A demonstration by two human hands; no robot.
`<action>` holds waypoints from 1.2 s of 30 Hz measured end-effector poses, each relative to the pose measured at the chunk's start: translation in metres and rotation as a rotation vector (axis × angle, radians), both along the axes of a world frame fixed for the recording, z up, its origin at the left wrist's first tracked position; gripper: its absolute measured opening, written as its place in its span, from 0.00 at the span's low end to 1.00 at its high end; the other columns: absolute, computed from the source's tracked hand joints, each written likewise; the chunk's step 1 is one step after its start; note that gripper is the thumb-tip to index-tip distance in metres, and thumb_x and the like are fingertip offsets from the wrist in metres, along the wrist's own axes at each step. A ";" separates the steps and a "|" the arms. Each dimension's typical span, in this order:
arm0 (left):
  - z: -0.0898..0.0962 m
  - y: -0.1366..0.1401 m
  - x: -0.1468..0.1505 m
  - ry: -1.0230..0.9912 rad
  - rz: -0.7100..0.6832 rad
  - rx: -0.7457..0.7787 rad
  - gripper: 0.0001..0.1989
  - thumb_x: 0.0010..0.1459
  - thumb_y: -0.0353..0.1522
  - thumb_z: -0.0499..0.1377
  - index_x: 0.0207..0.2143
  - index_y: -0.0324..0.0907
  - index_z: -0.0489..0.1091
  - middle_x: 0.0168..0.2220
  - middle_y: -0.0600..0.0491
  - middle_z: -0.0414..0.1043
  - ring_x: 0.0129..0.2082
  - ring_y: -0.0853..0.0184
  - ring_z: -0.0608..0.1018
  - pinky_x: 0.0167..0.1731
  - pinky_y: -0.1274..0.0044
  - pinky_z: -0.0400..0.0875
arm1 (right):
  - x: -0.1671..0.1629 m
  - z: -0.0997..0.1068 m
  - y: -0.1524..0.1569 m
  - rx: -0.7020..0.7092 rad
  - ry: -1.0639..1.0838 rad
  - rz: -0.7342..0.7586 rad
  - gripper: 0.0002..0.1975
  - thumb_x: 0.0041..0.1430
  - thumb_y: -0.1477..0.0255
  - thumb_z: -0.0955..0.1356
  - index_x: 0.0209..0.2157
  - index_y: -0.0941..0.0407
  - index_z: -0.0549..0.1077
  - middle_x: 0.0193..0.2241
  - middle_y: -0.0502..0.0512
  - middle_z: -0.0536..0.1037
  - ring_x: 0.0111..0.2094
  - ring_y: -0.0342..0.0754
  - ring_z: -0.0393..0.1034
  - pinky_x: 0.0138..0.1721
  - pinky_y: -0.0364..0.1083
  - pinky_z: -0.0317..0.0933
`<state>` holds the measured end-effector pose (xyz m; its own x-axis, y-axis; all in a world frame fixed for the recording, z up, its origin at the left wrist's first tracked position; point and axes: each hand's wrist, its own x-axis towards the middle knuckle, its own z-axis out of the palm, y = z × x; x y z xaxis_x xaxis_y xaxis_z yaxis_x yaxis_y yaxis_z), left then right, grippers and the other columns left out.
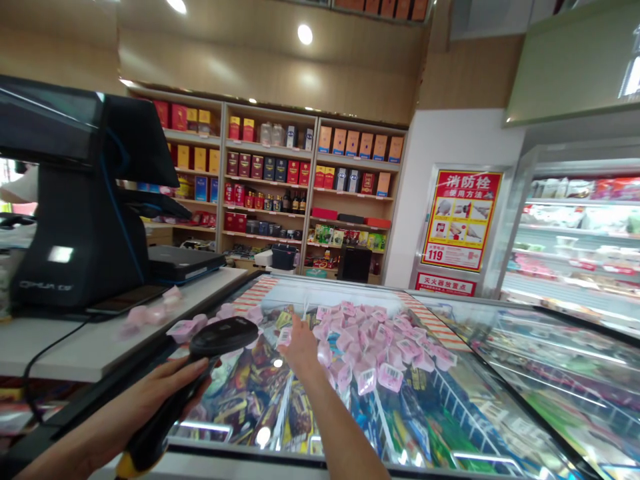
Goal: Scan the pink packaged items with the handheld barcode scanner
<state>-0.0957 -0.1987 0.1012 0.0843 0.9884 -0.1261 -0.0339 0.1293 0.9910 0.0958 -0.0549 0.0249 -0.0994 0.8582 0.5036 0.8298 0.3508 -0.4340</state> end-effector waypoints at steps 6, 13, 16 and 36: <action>-0.004 -0.001 -0.017 0.057 0.132 -0.024 0.15 0.38 0.43 0.59 0.21 0.40 0.65 0.18 0.57 0.66 0.18 0.73 0.68 0.20 0.82 0.62 | -0.043 -0.010 0.009 -0.082 0.066 0.019 0.34 0.36 0.69 0.68 0.48 0.59 0.56 0.39 0.61 0.69 0.41 0.53 0.64 0.39 0.48 0.58; -0.004 -0.004 -0.021 0.106 0.121 0.003 0.15 0.39 0.44 0.58 0.19 0.40 0.65 0.18 0.55 0.67 0.17 0.72 0.68 0.18 0.81 0.63 | -0.082 -0.010 0.019 -0.122 0.124 0.055 0.32 0.38 0.69 0.67 0.48 0.60 0.56 0.40 0.59 0.69 0.43 0.51 0.62 0.41 0.47 0.56; -0.003 -0.005 -0.016 0.111 0.127 -0.004 0.14 0.39 0.43 0.58 0.21 0.40 0.65 0.19 0.55 0.67 0.18 0.72 0.68 0.19 0.81 0.62 | -0.073 -0.005 0.016 -0.102 0.083 0.082 0.33 0.39 0.67 0.67 0.49 0.59 0.56 0.45 0.59 0.65 0.47 0.51 0.59 0.44 0.47 0.54; -0.006 0.003 0.012 0.086 -0.067 -0.011 0.16 0.42 0.44 0.56 0.26 0.40 0.64 0.19 0.57 0.65 0.18 0.75 0.66 0.20 0.81 0.60 | 0.062 0.017 0.001 -0.349 0.815 0.116 0.14 0.46 0.70 0.59 0.34 0.59 0.69 0.23 0.53 0.72 0.24 0.43 0.66 0.23 0.41 0.55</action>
